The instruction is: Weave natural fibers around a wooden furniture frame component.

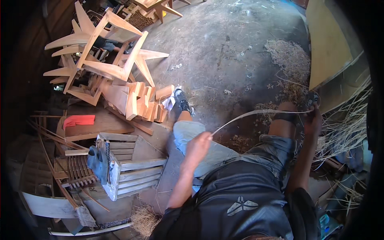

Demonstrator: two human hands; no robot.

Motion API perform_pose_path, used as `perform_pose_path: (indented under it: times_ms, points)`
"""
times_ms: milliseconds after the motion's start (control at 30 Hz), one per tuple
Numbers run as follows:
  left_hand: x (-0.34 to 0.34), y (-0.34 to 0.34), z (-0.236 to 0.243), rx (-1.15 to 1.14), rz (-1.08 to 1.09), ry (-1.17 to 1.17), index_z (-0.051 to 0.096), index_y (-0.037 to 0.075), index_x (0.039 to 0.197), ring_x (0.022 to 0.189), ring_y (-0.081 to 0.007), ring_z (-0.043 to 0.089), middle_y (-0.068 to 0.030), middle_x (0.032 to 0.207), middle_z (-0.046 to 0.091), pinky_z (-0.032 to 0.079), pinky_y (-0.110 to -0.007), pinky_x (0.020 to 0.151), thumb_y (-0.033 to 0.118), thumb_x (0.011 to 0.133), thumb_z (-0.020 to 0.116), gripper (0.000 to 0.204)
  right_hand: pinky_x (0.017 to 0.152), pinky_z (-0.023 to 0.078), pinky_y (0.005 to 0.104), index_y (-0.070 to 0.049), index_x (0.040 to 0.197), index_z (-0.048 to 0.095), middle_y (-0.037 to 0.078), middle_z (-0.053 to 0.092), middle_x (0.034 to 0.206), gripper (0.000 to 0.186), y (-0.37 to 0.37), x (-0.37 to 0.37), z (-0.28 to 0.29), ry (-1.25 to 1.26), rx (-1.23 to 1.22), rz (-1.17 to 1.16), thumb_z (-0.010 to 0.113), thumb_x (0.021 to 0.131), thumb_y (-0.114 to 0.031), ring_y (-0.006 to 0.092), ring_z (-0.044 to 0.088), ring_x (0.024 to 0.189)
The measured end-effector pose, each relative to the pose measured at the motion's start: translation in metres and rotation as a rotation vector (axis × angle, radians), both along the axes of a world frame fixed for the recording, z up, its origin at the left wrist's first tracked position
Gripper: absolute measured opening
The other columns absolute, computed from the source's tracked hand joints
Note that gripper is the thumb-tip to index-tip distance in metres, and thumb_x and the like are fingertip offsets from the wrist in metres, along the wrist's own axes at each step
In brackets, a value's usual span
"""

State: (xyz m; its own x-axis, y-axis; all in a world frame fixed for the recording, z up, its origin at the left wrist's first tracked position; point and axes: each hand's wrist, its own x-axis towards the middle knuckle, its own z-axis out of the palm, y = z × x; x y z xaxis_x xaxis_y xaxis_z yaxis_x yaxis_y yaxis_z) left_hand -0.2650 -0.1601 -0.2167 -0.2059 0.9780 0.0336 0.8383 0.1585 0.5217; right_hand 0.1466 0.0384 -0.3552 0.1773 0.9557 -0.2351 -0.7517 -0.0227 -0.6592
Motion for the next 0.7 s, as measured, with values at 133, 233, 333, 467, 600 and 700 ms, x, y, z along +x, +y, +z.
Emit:
perform_pose_path:
  times_ms: [133, 233, 333, 467, 600, 700]
  points:
    - [-0.043, -0.041, 0.019, -0.160, 0.297, 0.239, 0.061, 0.007, 0.099, 0.072, -0.0316, 0.062, -0.0161, 0.078, 0.063, 0.048, -0.040, 0.064, 0.024, 0.089, 0.055, 0.021, 0.064, 0.047, 0.0262, 0.000, 0.114, 0.055, -0.001, 0.057, 0.083, 0.029, 0.024, -0.033, 0.048, 0.014, -0.054, 0.017, 0.051, 0.092, -0.019, 0.0102, 0.056, 0.078]
    - [-0.076, -0.066, 0.014, -0.135, 0.532, 0.186, 0.062, 0.005, 0.096, 0.062, -0.0199, 0.059, -0.0135, 0.068, 0.061, 0.046, -0.034, 0.059, 0.025, 0.089, 0.055, 0.022, 0.063, 0.046, 0.0263, 0.000, 0.115, 0.053, -0.001, 0.055, 0.083, 0.030, 0.067, -0.026, 0.057, -0.016, 0.248, 0.236, 0.049, 0.093, -0.020, 0.0101, 0.053, 0.076]
    - [-0.081, -0.087, 0.004, -0.060, 0.567, 0.155, 0.062, 0.004, 0.095, 0.059, -0.0119, 0.052, -0.0079, 0.064, 0.057, 0.043, -0.030, 0.056, 0.024, 0.090, 0.054, 0.023, 0.060, 0.044, 0.0245, 0.001, 0.115, 0.051, 0.000, 0.054, 0.083, 0.031, 0.064, -0.063, 0.124, -0.053, 0.333, 0.306, 0.047, 0.094, -0.021, 0.0109, 0.051, 0.074]
    - [-0.081, -0.107, -0.024, -0.045, 0.594, -0.156, 0.060, 0.004, 0.096, 0.062, -0.0099, 0.048, -0.0022, 0.067, 0.054, 0.042, -0.027, 0.059, 0.021, 0.091, 0.053, 0.019, 0.058, 0.043, 0.0220, 0.002, 0.114, 0.051, 0.002, 0.053, 0.083, 0.029, 0.071, -0.089, 0.168, -0.208, 0.368, 0.359, 0.044, 0.096, -0.019, 0.0130, 0.050, 0.073]
    - [-0.083, -0.088, -0.032, -0.001, 0.595, -0.233, 0.059, 0.003, 0.097, 0.065, -0.0084, 0.046, 0.0001, 0.070, 0.051, 0.041, -0.024, 0.062, 0.019, 0.092, 0.050, 0.018, 0.058, 0.042, 0.0221, 0.002, 0.114, 0.051, 0.003, 0.054, 0.084, 0.028, 0.074, -0.090, 0.181, -0.289, 0.394, 0.389, 0.044, 0.096, -0.018, 0.0133, 0.051, 0.074]
    - [-0.081, -0.037, -0.012, 0.104, 0.411, -0.138, 0.059, 0.003, 0.098, 0.066, -0.0075, 0.045, 0.0005, 0.071, 0.051, 0.040, -0.024, 0.062, 0.018, 0.092, 0.049, 0.018, 0.057, 0.045, 0.0214, 0.003, 0.113, 0.051, 0.003, 0.055, 0.082, 0.028, 0.061, -0.075, 0.172, -0.265, 0.466, 0.424, 0.045, 0.096, -0.019, 0.0132, 0.053, 0.073]
